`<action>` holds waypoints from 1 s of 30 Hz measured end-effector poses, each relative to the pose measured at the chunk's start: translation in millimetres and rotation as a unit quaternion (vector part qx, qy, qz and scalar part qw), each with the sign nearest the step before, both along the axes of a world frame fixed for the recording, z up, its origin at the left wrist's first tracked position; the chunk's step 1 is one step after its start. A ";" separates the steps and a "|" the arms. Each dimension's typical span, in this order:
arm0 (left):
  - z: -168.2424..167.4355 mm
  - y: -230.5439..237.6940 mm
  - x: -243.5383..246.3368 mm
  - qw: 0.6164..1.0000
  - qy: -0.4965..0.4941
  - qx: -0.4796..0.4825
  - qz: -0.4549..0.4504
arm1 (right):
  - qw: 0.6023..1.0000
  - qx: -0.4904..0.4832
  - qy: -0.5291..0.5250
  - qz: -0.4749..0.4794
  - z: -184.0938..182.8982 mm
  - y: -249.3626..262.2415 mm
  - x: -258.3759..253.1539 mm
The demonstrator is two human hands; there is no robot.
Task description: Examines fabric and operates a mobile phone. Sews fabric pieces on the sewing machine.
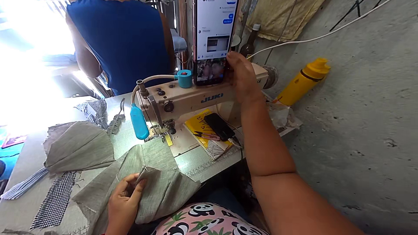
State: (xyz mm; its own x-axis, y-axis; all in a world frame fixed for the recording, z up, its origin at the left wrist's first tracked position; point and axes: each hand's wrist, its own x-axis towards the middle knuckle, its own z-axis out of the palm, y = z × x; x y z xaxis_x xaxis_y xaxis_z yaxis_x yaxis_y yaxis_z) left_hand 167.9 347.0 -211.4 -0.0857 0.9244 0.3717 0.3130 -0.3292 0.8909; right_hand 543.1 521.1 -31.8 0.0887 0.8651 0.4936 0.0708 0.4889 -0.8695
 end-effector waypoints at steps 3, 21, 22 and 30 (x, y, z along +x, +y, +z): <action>-0.6 -0.4 -0.3 1.000 -0.004 -0.004 0.001 | 0.999 0.019 0.019 -0.024 -0.5 4.6 -6.1; 0.2 0.0 -0.5 1.000 0.004 -0.004 -0.008 | 0.990 0.006 -0.100 0.101 -3.5 -1.4 14.4; 0.6 0.0 -0.2 1.000 0.005 -0.004 -0.006 | 0.990 0.008 -0.100 0.096 -4.3 -1.3 13.6; 0.9 -0.1 0.5 1.000 0.005 -0.001 -0.005 | 0.989 0.016 -0.092 0.114 -5.1 -0.8 14.6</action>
State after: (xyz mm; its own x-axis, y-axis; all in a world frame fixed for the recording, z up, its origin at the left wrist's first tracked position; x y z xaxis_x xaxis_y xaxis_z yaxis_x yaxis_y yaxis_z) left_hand 168.4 346.9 -210.5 -0.0731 0.9256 0.3714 0.3183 -0.3312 0.8882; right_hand 557.7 520.3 -36.9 -0.2010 0.8364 0.5099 0.1112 0.5366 -0.8365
